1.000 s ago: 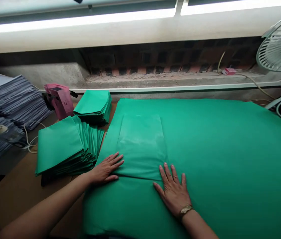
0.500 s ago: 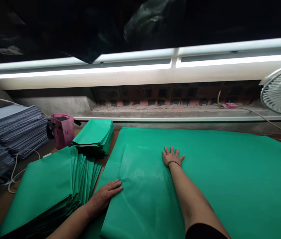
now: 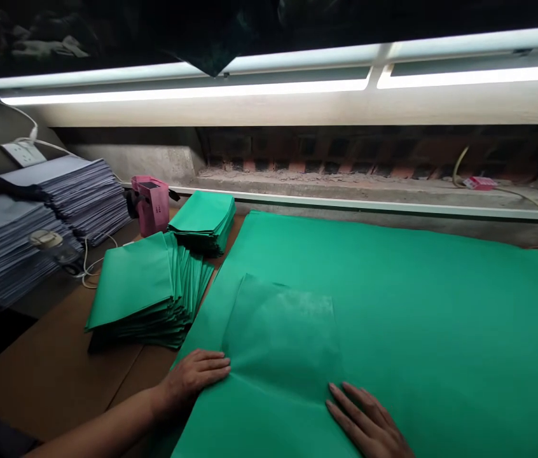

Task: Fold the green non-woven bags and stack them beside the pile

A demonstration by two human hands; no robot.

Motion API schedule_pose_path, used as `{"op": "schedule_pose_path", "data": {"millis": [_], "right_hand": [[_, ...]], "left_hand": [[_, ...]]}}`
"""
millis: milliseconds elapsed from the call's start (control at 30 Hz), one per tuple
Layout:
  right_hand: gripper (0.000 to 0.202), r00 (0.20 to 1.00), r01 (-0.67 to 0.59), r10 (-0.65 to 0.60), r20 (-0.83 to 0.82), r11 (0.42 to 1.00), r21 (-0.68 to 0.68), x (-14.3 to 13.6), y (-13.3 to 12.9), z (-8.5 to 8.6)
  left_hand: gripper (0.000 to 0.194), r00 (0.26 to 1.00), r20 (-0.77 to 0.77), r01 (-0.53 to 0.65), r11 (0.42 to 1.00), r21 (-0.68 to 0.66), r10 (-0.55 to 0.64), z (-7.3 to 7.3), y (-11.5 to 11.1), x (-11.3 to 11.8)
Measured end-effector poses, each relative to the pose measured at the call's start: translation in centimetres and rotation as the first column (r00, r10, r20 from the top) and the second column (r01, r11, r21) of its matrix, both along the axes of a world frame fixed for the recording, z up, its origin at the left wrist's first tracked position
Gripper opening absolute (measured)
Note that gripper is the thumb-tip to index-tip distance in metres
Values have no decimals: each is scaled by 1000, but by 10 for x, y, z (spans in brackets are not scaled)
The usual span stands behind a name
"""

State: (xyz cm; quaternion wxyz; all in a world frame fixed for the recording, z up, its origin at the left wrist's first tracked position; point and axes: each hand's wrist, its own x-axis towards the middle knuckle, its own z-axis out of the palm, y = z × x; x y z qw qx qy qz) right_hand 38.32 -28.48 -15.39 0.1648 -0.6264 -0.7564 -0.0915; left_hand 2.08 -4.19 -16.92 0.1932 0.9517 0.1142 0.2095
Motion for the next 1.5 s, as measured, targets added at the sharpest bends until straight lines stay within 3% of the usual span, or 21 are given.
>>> {"op": "schedule_pose_path", "data": {"millis": [100,167,267,333,433,567,667,800,867,933,1000,1067,1133,1200,1267,1333,1400,1500], "right_hand": [[36,957,112,-129,-260,991,-78,-2,1,-10],[36,820,245,-316,-477,947,-207,1,11,-10],[46,543,386,-573,-614,819,-424,-3,33,5],[47,460,425,-664,-589,748,-510,-11,50,19],[47,475,466,-723,-502,690,-554,-19,73,33],[43,528,513,-749,-400,657,-552,-19,84,32],[41,561,534,-770,-304,618,-577,-19,83,30],[39,580,575,-794,-183,557,-600,-24,82,34],[37,581,586,-800,-151,540,-604,-28,84,37],[36,575,596,-805,-143,533,-601,-30,86,38],[35,568,608,-810,-147,533,-589,-31,86,40],[36,572,608,-810,-128,524,-597,-30,82,43],[41,588,601,-807,-57,484,-637,-29,78,47],[42,620,652,-784,41,485,-582,-32,81,51],[45,658,724,-740,139,570,-389,-42,101,53],[57,743,669,-637,203,704,-238,-61,140,51],[56,851,525,-484,206,797,-297,-82,188,46],[57,901,430,-404,156,790,-436,-91,236,35]], "left_hand": [[30,1000,13,0,985,-170,2,10,4,6],[29,998,9,-60,914,-402,70,19,18,17],[43,971,-139,-234,648,-725,196,34,41,37],[51,932,-264,-355,475,-805,248,43,52,48],[54,872,-385,-478,362,-800,301,51,63,61],[52,826,-464,-556,335,-760,320,50,69,69],[44,799,-495,-598,368,-712,342,48,71,69],[23,796,-434,-604,501,-620,423,58,76,71],[36,840,-288,-542,683,-489,460,64,80,81],[55,917,-151,-395,889,-232,368,66,83,97],[62,962,-175,-214,977,1,211,62,87,114],[66,945,-301,-122,991,50,131,54,92,129],[69,918,-380,-106,994,37,112,45,97,137],[69,913,-394,-104,994,36,110,38,101,139],[67,917,-383,-99,993,59,114,34,103,138],[65,918,-374,-107,990,94,135,33,103,137],[62,916,-368,-122,984,127,161,33,102,137],[59,908,-370,-148,976,157,197,33,102,138]]}}
